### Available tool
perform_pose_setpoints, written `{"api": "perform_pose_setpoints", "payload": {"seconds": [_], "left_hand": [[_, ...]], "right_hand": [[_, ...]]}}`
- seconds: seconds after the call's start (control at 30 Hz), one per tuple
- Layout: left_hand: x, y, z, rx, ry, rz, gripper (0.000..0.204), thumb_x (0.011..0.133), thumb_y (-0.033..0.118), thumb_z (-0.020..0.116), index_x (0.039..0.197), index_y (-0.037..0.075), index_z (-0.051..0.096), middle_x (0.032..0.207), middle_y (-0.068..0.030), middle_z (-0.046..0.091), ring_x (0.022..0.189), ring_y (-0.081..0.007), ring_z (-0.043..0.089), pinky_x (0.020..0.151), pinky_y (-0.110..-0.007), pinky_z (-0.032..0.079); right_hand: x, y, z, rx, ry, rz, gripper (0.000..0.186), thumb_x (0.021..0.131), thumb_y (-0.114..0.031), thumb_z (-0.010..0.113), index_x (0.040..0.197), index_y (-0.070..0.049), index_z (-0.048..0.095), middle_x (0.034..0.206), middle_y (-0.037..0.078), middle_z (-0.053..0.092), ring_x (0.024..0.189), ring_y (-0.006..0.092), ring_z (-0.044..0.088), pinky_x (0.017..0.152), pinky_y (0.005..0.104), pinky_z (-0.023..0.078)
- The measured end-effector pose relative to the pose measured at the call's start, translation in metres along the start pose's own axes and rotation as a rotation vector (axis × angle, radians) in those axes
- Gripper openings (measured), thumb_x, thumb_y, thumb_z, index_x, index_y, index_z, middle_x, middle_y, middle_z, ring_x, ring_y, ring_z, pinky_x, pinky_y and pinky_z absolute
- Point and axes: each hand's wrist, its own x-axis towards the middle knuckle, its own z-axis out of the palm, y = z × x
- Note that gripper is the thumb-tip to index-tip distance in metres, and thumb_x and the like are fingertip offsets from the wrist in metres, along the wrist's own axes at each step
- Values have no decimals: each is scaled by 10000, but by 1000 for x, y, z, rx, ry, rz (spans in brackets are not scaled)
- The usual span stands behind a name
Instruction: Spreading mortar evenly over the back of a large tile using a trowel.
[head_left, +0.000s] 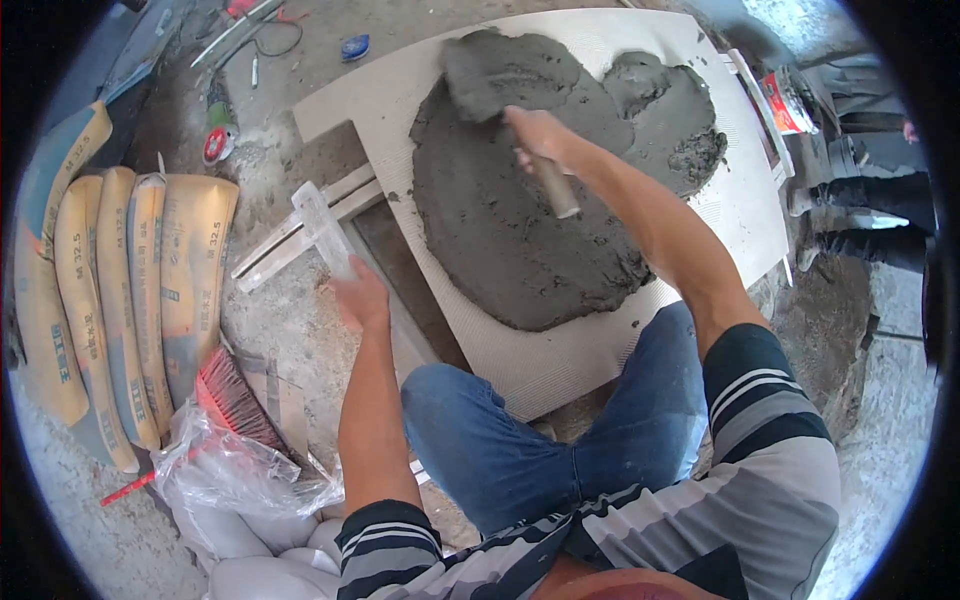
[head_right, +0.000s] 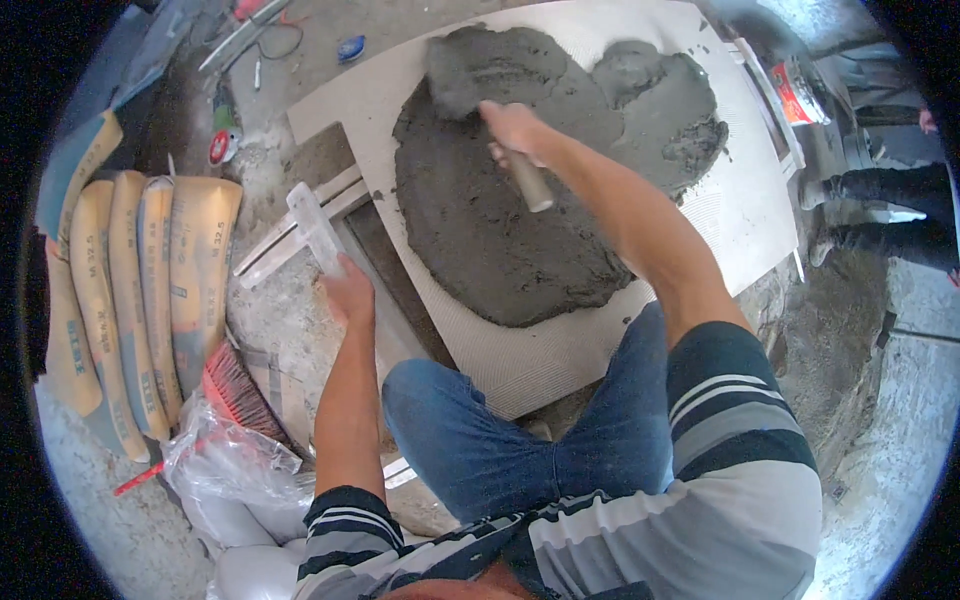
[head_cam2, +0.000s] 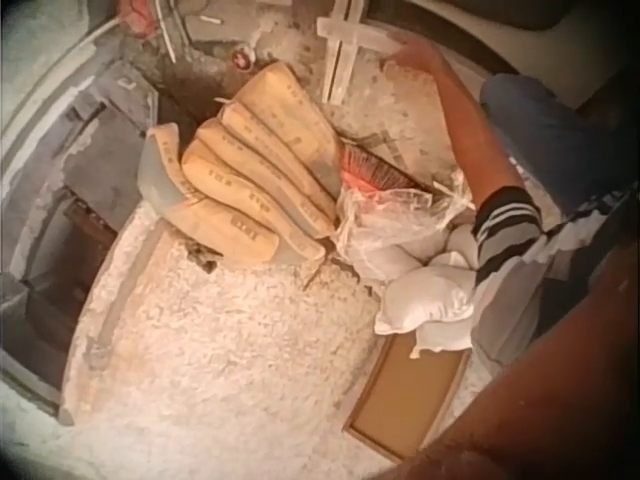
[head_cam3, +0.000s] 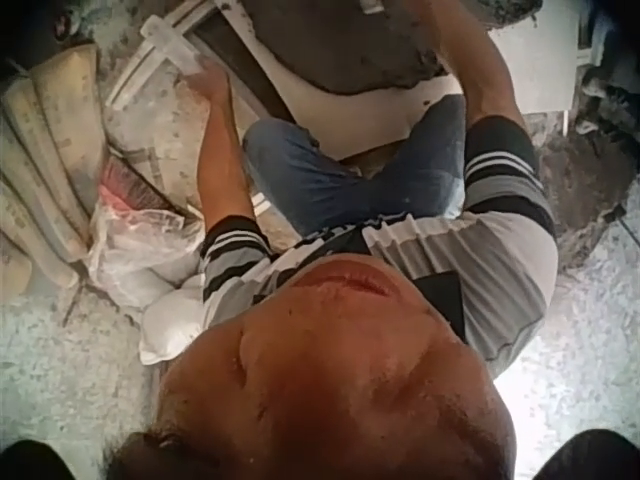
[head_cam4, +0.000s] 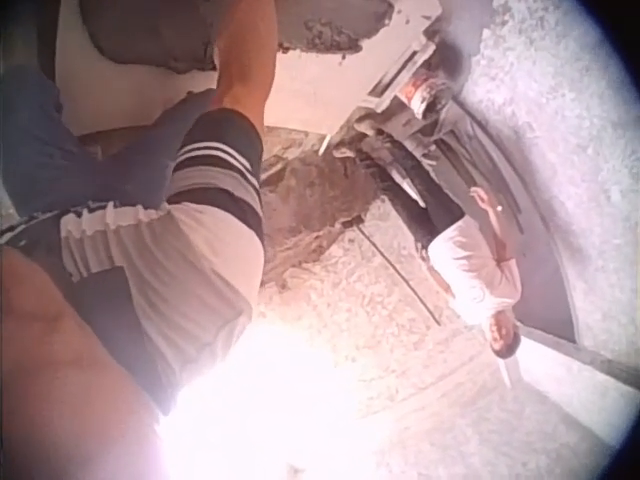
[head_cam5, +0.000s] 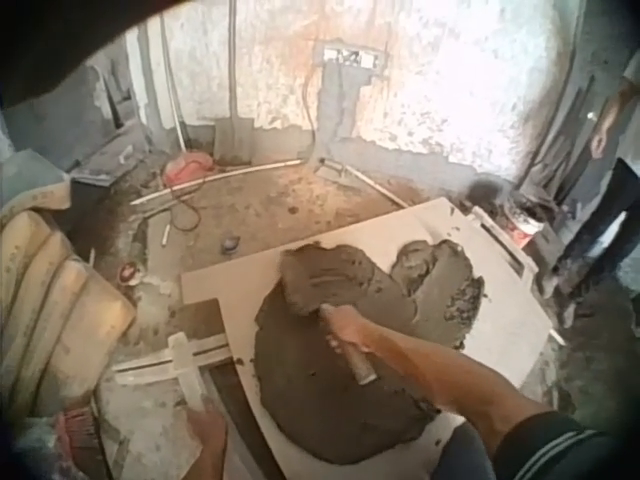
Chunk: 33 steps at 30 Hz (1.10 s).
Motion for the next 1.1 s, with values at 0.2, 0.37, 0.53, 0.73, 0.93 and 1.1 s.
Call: {"api": "perform_pose_setpoints", "payload": {"seconds": [0.2, 0.37, 0.53, 0.73, 0.93, 1.1], "left_hand": [[15, -23, 12, 52, 16, -22, 728, 831, 563, 415, 1214, -56, 395, 1092, -259, 567, 1012, -402, 552, 854, -470, 417], [15, -20, 16, 36, 44, 15, 713, 833, 544, 427, 1220, -53, 388, 1097, -264, 563, 1021, -404, 545, 851, -470, 413], [2, -11, 12, 28, -17, 7, 724, 834, 546, 427, 1229, -59, 376, 1099, -268, 561, 1013, -405, 551, 851, -472, 411], [5, -18, 2, 23, 26, 16, 721, 839, 538, 425, 1214, -77, 393, 1109, -281, 549, 1028, -412, 539, 878, -472, 397], [8, -14, 8, -20, -7, -11, 709, 842, 523, 436, 1200, -89, 413, 1124, -296, 534, 1043, -423, 525, 897, -469, 389], [12, -18, 3, -14, -88, -43, 703, 841, 524, 436, 1200, -79, 411, 1133, -290, 533, 1037, -423, 528, 886, -475, 390]], "right_hand": [[-25, -8, -10, -935, -242, -227, 473, 923, -380, 394, 715, 29, 505, 590, 141, 545, 491, 248, 544, 499, 393, 475], [-43, -14, -50, -1537, -23, -481, 504, 933, -431, 371, 792, 38, 491, 674, 172, 576, 635, 302, 610, 600, 410, 518], [-1, -27, -68, -1311, 126, -349, 460, 935, -444, 365, 833, -10, 478, 587, 93, 512, 521, 194, 544, 503, 360, 494], [-44, -19, -51, -176, -58, 114, 386, 920, -434, 411, 803, -69, 465, 560, 11, 453, 446, 117, 455, 392, 284, 409], [13, -31, 32, -278, -132, -19, 414, 902, -445, 423, 759, -57, 447, 562, 31, 445, 441, 132, 446, 387, 297, 416], [11, -44, -23, -1354, 161, -383, 542, 921, -429, 386, 898, 81, 570, 829, 216, 620, 743, 304, 620, 671, 432, 497]]}}
